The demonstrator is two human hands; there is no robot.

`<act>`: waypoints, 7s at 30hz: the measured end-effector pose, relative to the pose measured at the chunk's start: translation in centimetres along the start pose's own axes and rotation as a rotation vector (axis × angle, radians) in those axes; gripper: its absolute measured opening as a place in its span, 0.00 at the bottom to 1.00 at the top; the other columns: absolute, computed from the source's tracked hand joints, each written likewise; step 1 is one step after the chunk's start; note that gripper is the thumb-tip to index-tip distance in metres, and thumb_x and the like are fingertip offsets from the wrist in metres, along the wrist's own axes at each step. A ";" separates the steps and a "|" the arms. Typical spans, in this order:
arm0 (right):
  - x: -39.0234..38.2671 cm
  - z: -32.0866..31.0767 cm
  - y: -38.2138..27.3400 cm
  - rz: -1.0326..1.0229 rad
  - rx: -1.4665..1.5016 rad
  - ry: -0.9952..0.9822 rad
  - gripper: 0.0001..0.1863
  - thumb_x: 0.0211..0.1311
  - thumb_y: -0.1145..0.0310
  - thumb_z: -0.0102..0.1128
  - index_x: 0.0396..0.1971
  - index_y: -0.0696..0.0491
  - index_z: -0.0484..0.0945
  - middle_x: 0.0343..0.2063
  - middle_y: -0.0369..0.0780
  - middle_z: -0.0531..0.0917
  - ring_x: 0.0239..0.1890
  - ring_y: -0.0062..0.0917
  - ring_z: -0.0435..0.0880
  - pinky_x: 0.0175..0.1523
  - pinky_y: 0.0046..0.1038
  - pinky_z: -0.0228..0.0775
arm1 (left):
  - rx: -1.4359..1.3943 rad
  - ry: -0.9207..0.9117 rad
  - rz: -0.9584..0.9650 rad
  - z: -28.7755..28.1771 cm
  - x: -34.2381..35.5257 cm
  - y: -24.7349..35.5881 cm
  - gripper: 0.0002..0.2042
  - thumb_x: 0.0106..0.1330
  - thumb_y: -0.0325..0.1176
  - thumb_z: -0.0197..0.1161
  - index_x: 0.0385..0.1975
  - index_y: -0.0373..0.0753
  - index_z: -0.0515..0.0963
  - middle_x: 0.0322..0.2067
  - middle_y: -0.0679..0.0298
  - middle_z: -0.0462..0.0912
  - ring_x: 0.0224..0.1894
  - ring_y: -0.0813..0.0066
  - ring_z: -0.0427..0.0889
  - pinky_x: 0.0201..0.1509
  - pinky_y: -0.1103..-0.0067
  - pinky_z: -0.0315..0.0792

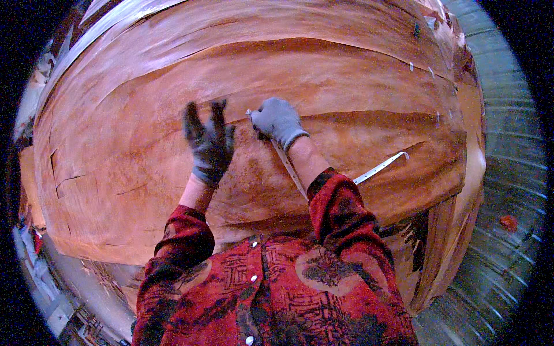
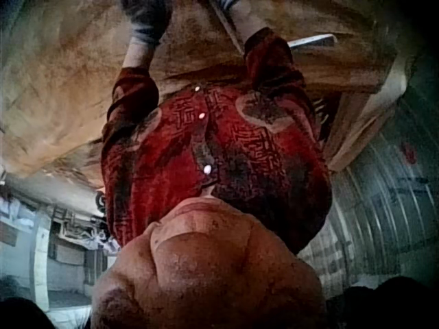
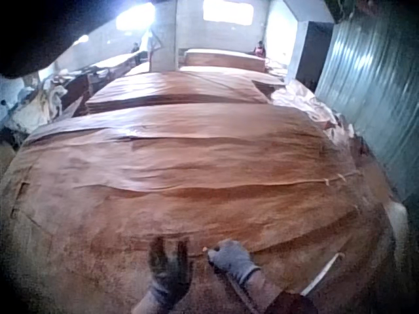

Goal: The person applies a large sheet of wood veneer to a curved surface, smoothing it out by hand. They then use a utility knife to trim the excess veneer along the edges and apply small strips of tape to secure the veneer in place.

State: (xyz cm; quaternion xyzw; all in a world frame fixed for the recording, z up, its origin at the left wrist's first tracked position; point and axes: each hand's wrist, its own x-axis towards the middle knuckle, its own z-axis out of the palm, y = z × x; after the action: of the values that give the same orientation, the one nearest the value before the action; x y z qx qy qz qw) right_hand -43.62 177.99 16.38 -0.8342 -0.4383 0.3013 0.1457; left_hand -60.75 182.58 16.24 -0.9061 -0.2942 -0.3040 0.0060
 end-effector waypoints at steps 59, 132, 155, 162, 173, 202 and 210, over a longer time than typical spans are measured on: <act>-7.2 -9.9 16.9 0.351 -0.035 0.154 0.22 0.54 0.52 0.49 0.27 0.57 0.80 0.29 0.52 0.80 0.36 0.45 0.79 0.44 0.40 0.70 | -0.335 -0.430 0.419 10.6 6.8 17.5 0.27 0.53 0.38 0.53 0.57 0.49 0.66 0.55 0.62 0.67 0.64 0.51 0.54 0.65 0.57 0.45; 20.6 3.6 -16.8 -0.334 0.076 -0.134 0.27 0.51 0.44 0.56 0.17 0.57 0.80 0.16 0.45 0.80 0.19 0.31 0.81 0.29 0.30 0.72 | 0.225 -0.164 -0.198 2.9 6.8 -22.0 0.27 0.60 0.44 0.48 0.61 0.44 0.60 0.61 0.61 0.61 0.66 0.62 0.53 0.68 0.61 0.39; 1.6 -3.4 -12.1 -0.519 0.681 -0.080 0.09 0.57 0.74 0.47 0.31 0.58 0.77 0.15 0.33 0.74 0.16 0.14 0.71 0.20 0.17 0.61 | -0.004 -0.434 -0.095 1.9 6.2 -19.8 0.25 0.58 0.43 0.55 0.57 0.50 0.65 0.57 0.63 0.66 0.64 0.50 0.53 0.66 0.60 0.47; -1.7 -8.4 -5.9 -0.540 0.879 0.224 0.12 0.56 0.77 0.44 0.37 0.59 0.76 0.16 0.33 0.74 0.16 0.12 0.68 0.20 0.15 0.58 | 0.201 -0.040 -0.320 -9.9 -7.3 -18.9 0.35 0.56 0.42 0.58 0.63 0.39 0.53 0.63 0.61 0.57 0.66 0.51 0.47 0.66 0.61 0.46; -8.9 3.7 -15.3 -0.458 0.688 -0.314 0.09 0.62 0.69 0.49 0.27 0.57 0.77 0.14 0.34 0.75 0.15 0.14 0.73 0.19 0.16 0.63 | 0.261 -0.138 -0.405 -10.3 -14.7 -23.4 0.30 0.60 0.45 0.50 0.62 0.43 0.56 0.63 0.59 0.54 0.67 0.57 0.47 0.67 0.61 0.42; -3.4 19.9 -32.0 -0.306 -0.348 0.230 0.14 0.54 0.58 0.50 0.25 0.52 0.79 0.25 0.51 0.80 0.30 0.46 0.80 0.35 0.42 0.71 | -0.111 -0.278 -0.136 -12.4 -12.0 -29.4 0.21 0.58 0.49 0.48 0.51 0.53 0.71 0.58 0.63 0.65 0.62 0.55 0.58 0.65 0.56 0.44; -7.4 20.4 -27.3 -0.585 -0.009 0.250 0.11 0.59 0.62 0.53 0.25 0.54 0.77 0.17 0.45 0.79 0.18 0.36 0.77 0.23 0.34 0.67 | -0.035 -0.381 0.260 -11.2 -9.8 -32.5 0.20 0.52 0.45 0.54 0.46 0.49 0.73 0.47 0.61 0.74 0.50 0.54 0.69 0.52 0.61 0.63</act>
State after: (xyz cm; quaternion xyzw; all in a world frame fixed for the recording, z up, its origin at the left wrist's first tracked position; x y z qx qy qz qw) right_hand -77.26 187.20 17.22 -0.7040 -0.6396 0.1397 0.2753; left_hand -90.61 202.18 14.50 -0.9774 -0.1656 -0.1291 -0.0261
